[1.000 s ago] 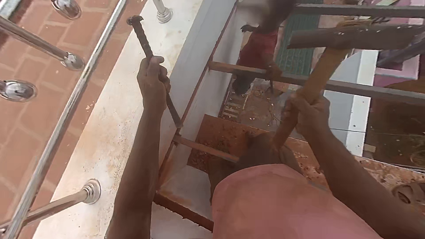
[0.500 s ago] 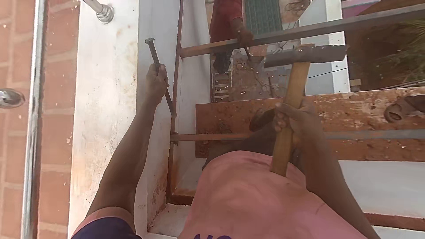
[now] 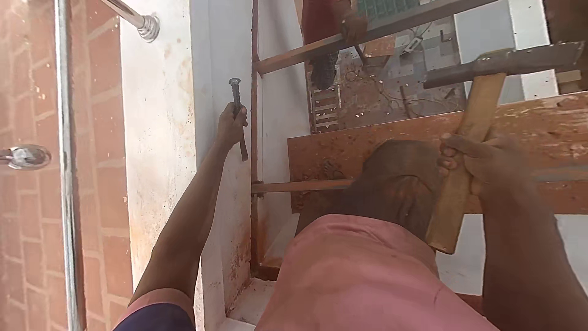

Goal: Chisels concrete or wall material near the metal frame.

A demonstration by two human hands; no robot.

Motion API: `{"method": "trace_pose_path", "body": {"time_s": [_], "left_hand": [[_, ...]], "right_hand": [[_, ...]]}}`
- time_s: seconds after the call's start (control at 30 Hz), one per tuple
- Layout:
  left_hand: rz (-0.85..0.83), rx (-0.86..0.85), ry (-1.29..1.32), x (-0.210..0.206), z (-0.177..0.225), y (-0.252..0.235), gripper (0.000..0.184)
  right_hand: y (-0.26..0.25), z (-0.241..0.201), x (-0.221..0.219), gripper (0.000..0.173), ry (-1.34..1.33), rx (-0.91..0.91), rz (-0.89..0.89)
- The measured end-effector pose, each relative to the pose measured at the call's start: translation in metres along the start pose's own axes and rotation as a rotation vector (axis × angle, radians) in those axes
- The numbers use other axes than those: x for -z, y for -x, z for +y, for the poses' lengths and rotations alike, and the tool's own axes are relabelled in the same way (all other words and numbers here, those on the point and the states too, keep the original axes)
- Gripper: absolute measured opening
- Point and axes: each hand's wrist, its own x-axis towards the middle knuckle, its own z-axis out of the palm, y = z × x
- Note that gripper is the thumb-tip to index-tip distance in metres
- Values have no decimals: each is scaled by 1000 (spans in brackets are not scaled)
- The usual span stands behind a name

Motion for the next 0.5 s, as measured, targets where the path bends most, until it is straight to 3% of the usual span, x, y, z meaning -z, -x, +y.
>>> {"method": "trace_pose_path", "body": {"time_s": [0.27, 0.33, 0.5], "left_hand": [[-205, -111, -343, -13, 39, -55, 21], [-250, -109, -418, -24, 41, -68, 22], [-321, -57, -507, -45, 30, -81, 21]], "right_hand": [[-79, 3, -90, 38, -302, 139, -164], [-91, 21, -107, 33, -358, 41, -170], [-103, 86, -108, 21, -310, -437, -175]]}}
